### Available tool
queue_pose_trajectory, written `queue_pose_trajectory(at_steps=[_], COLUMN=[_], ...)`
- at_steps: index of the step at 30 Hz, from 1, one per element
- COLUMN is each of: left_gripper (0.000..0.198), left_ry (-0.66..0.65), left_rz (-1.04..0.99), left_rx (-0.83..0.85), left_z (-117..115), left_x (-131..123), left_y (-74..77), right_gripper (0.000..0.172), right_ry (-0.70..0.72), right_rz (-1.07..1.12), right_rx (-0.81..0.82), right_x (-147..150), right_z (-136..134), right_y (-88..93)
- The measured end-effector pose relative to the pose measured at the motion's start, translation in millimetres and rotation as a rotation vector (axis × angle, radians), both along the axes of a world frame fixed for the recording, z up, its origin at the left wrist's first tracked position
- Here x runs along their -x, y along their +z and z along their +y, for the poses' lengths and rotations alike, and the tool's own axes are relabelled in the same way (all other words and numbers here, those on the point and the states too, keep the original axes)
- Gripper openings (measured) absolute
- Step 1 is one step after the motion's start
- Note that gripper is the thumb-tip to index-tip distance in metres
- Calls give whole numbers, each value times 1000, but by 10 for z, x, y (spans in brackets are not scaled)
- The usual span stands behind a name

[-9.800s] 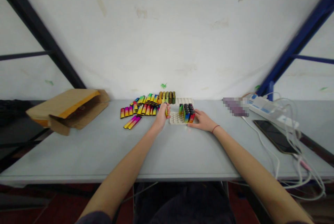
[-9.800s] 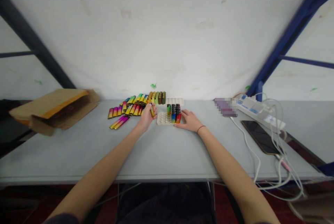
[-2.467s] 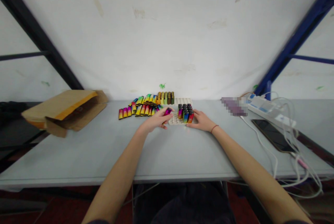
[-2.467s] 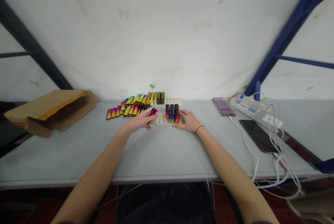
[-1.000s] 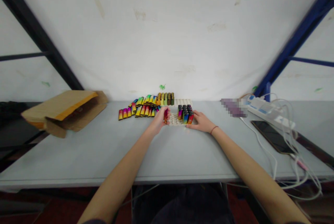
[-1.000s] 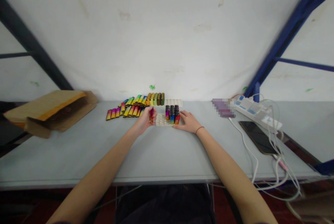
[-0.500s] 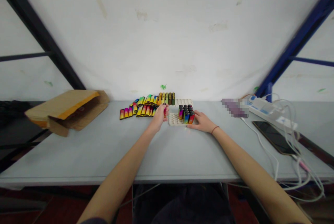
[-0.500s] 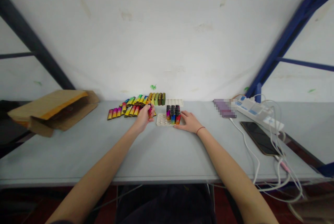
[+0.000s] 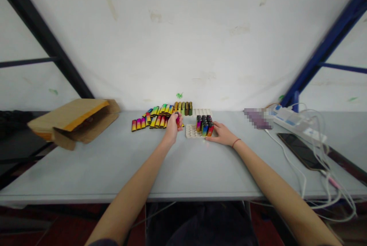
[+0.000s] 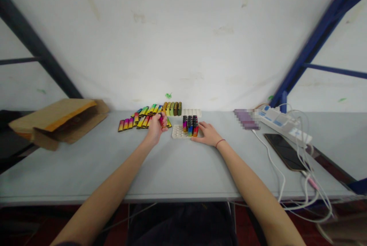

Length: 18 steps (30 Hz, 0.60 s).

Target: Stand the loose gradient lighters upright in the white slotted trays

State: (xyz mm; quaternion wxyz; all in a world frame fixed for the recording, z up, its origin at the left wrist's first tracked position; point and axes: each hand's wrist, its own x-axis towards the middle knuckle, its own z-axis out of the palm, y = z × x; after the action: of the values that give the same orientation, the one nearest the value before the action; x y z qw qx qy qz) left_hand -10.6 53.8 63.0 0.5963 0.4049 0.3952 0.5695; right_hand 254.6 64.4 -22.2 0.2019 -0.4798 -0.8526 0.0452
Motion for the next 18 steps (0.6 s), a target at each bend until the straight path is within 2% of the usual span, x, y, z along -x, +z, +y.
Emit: queue_pose_trajectory(at_steps=[3, 6, 11, 15, 18], left_gripper=[13, 13, 21, 28, 23], left_ry=[72, 88, 56, 74, 90], left_rz=[-127, -193, -188, 4, 303], left_rx=[-2, 5, -19, -88, -303], left_z=[-18, -33, -19, 27, 61], left_x=[5, -1, -9, -15, -2], left_y=[65, 101, 23, -148, -271], right_gripper=[79, 79, 80, 80, 80], right_ry=[-3, -8, -10, -11, -6], right_rz=[-5, -2, -1, -7, 4], right_rx=[-3, -5, -4, -6, -14], right_x=[-2, 3, 14, 7, -2], right_z=[2, -3, -20, -12, 2], right_y=[-5, -3, 11, 1, -12])
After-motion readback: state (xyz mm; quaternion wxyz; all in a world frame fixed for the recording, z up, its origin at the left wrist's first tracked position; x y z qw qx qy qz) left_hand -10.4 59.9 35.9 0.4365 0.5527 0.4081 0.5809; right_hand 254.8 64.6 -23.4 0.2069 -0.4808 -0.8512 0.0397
